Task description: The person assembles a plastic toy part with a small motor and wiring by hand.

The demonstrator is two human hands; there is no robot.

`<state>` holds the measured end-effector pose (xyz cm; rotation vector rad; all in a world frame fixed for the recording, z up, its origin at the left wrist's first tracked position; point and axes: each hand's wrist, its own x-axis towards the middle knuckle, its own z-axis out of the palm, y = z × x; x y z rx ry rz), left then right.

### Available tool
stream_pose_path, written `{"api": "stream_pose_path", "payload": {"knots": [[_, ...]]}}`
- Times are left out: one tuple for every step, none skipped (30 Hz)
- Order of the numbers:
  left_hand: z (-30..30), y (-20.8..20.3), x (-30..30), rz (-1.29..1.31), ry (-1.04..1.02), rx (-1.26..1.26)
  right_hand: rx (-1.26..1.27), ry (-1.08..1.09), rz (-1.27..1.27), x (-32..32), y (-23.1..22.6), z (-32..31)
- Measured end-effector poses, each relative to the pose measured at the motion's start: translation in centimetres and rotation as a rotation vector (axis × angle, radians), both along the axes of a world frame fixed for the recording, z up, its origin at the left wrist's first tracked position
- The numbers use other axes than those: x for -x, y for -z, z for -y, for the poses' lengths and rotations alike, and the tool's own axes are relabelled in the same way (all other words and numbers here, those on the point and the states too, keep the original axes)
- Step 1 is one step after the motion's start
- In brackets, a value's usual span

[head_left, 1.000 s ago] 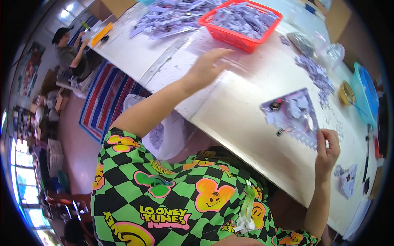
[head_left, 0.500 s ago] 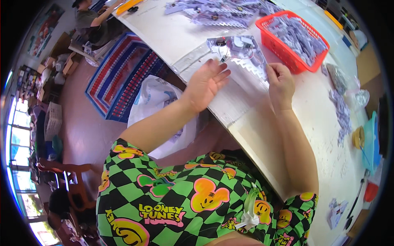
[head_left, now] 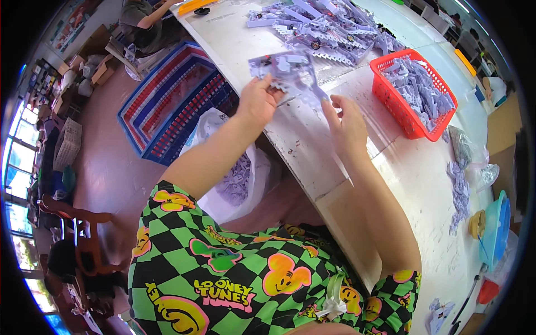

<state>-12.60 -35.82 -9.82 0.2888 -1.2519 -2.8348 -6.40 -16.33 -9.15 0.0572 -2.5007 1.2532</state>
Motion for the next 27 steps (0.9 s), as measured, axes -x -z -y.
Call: {"api": "stream_pose_path", "payload": {"knots": [[1.1,0.1,1.3,-0.001,0.001,-0.001,-0.045,-0.041,-0.050,-0.7,0.2,-0.3],[2.4,0.2,2.6,-0.026,-0.053,0.032,-0.091,-0.083,-0.102,-1.5,0.5,-0.7],[3.6,0.2,3.9,-0.049,-0.106,0.064,-0.112,-0.153,-0.093,-2.2,0.7,-1.3],[4.9,0.2,5.2,-0.061,-0.142,0.070,-0.112,-0.151,-0.090,-3.3,1.0,-1.4],[7.1,0.3,6.3,-0.045,-0.181,0.082,-0.141,-0.206,-0.060,-4.3,1.4,-1.1],[9.1,0.4,7.6,-0.030,-0.214,0.089,-0.174,-0.255,-0.031,-5.2,1.6,-0.8],[10.6,0.7,9.2,-0.029,-0.211,0.091,-0.172,-0.252,-0.029,-6.0,1.8,-0.8],[11.7,1.0,11.1,0.005,-0.218,0.096,-0.246,-0.278,-0.070,-6.6,1.9,-0.9],[12.5,1.4,12.9,0.040,-0.225,0.103,-0.319,-0.304,-0.108,-6.8,2.1,-0.9],[12.7,1.7,14.7,0.039,-0.208,0.101,-0.322,-0.288,-0.105,-6.7,2.1,-1.1],[12.7,2.1,16.4,0.055,-0.205,0.117,-0.295,-0.300,-0.122,-6.6,2.2,-1.1],[13.2,2.1,17.7,0.068,-0.211,0.136,-0.264,-0.320,-0.144,-6.5,2.3,-1.0],[13.9,2.0,18.9,0.088,-0.198,0.116,-0.261,-0.316,-0.147,-6.4,2.3,-0.8],[13.5,2.0,19.9,0.088,-0.186,0.114,-0.271,-0.333,-0.151,-6.2,2.5,-0.9],[13.2,1.9,20.9,0.083,-0.210,0.164,-0.281,-0.353,-0.156,-6.1,2.6,-0.8],[13.0,1.7,21.8,0.076,-0.237,0.213,-0.284,-0.343,-0.155,-5.9,2.5,-0.8],[14.2,1.8,22.9,0.076,-0.225,0.311,-0.251,-0.360,-0.166,-5.9,2.3,-0.4],[13.4,1.9,23.5,0.085,-0.202,0.304,-0.232,-0.356,-0.161,-5.8,2.5,-0.5],[12.6,1.7,24.2,0.193,-0.165,0.512,-0.240,-0.339,-0.147,-5.7,2.7,-0.6],[11.7,1.5,24.9,0.291,-0.123,0.722,-0.245,-0.327,-0.140,-5.7,2.8,-0.8],[13.2,0.4,25.6,0.354,-0.150,0.824,-0.235,-0.342,-0.158,-5.6,2.4,-0.3],[14.5,-0.5,26.1,0.346,-0.164,0.831,-0.227,-0.349,-0.173,-5.6,1.9,0.1],[14.1,-0.7,26.2,0.324,-0.154,0.934,-0.227,-0.355,-0.166,-5.5,2.0,0.0],[13.8,-1.1,26.0,0.298,-0.144,1.037,-0.226,-0.360,-0.162,-5.4,2.0,0.0],[14.3,-1.6,25.0,0.297,-0.135,1.048,-0.216,-0.351,-0.158,-5.1,2.3,0.2],[14.1,-2.0,24.2,0.327,-0.144,1.230,-0.203,-0.369,-0.184,-5.0,2.6,0.3],[13.0,-1.2,23.8,0.327,-0.109,1.394,-0.219,-0.347,-0.192,-5.1,2.9,-0.5]]}}
